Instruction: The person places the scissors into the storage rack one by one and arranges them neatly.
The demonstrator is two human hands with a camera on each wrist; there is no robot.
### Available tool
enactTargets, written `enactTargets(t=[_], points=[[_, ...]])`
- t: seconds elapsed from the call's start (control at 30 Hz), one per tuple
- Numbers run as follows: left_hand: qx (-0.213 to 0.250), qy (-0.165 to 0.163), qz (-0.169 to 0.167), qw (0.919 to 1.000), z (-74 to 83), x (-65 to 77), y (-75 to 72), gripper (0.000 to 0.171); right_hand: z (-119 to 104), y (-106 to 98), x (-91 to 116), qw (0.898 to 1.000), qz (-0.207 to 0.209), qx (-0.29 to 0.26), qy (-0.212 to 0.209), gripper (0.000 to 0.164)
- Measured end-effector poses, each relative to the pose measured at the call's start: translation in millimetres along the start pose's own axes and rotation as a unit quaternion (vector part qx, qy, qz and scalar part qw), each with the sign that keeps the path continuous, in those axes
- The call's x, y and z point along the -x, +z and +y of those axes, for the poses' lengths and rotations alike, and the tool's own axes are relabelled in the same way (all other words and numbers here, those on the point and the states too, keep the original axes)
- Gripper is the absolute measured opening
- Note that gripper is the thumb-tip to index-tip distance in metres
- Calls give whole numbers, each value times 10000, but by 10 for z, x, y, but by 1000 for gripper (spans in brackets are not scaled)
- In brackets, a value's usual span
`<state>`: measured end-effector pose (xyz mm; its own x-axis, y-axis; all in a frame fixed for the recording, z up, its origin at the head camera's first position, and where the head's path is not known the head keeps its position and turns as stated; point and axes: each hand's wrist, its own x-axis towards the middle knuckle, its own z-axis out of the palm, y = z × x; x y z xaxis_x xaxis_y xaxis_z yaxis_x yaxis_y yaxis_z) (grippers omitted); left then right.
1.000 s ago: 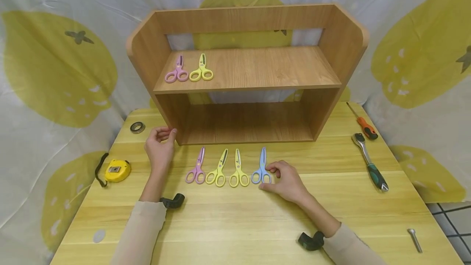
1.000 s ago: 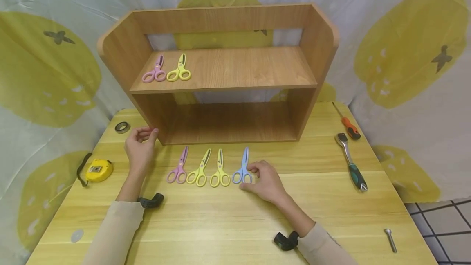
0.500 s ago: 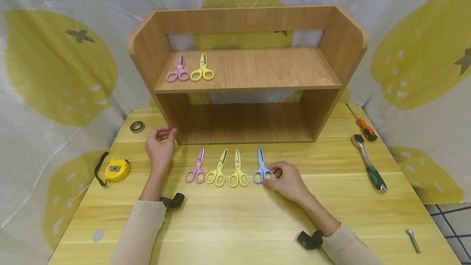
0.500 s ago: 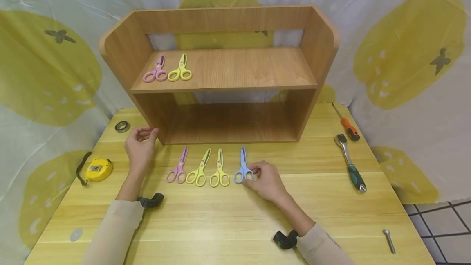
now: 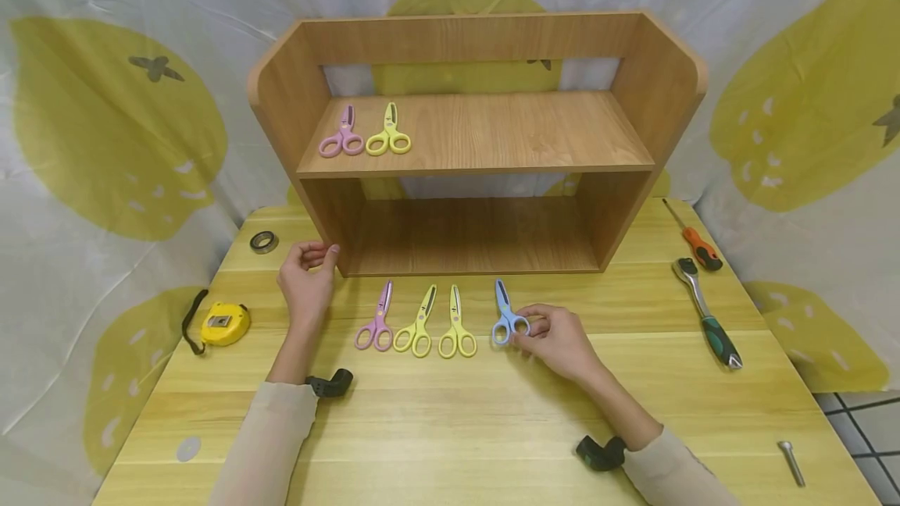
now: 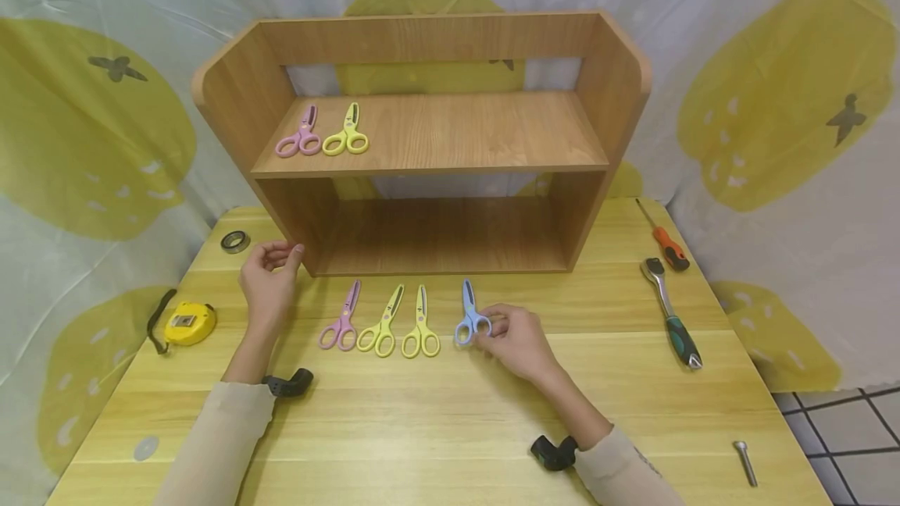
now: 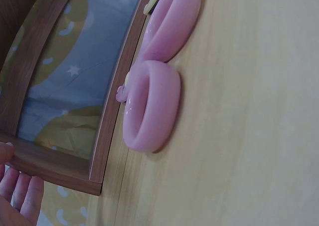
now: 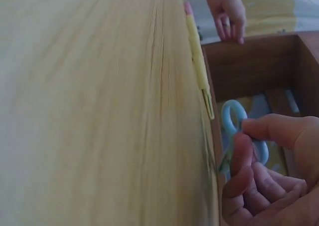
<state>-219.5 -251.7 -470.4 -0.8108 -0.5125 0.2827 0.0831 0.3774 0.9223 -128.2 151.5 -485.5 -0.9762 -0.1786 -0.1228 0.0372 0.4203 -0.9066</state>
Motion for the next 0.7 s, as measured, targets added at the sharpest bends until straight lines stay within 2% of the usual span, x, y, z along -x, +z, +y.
enactTargets(t=[0.13,0.3,0.7], points=[[-5,-17,-3,10000,-2,-8,1,25,-78,-22,27,9998,115,38,-129,41],[-31,-2,9,10000,-3,-10,-1,26,-280,-72,86,9990,111,82,-425,40],[-29,28,-42,10000,9,-8,-9,25,-972,-273,237,9908,204,-155,-1331,39]])
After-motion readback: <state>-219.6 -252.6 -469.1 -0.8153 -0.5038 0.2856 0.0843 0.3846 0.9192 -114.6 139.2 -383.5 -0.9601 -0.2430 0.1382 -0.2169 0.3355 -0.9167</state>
